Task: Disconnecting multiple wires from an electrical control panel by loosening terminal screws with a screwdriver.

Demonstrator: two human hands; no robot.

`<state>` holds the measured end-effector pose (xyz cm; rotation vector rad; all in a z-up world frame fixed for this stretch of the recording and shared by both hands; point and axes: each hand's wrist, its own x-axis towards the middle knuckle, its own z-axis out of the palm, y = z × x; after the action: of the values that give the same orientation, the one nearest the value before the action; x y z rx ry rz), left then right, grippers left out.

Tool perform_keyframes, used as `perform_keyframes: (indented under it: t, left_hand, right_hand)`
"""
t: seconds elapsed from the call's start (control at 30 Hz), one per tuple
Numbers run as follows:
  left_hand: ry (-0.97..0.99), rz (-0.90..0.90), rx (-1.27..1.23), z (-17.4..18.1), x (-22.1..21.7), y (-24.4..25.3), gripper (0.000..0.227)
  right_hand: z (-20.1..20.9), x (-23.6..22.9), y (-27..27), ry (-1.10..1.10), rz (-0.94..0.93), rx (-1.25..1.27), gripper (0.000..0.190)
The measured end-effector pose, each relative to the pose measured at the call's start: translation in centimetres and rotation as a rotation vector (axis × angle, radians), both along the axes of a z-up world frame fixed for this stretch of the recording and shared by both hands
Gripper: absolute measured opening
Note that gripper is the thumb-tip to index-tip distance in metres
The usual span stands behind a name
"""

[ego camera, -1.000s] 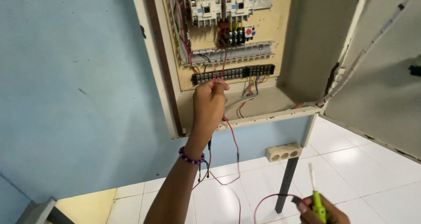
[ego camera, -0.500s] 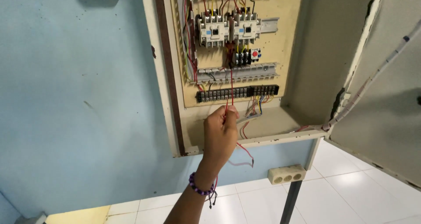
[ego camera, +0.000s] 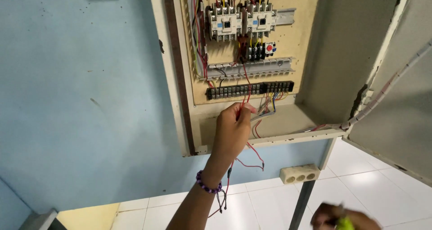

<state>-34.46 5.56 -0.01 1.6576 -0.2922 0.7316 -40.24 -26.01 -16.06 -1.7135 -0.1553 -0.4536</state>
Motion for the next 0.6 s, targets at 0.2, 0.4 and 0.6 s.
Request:
perform_keyframes:
  t: [0.2,0.4,0.6]
  left_hand:
    - [0.071,0.22,0.214,3.1,0.0,0.0,0.021]
    - [-0.195,0.401,0.073,7.4,4.2,0.4,0.012]
    - [-0.222,0.284,-0.145,8.5,8.2,0.5,0.024]
  right_hand:
    - [12.5,1.0,6.6,0.111,0.25,0.204,0.011]
    - [20.9,1.0,8.8,0.157,0.434,0.225,0.055]
    - [23.2,1.7,10.1,-0.229,0.52,0.032,0.055]
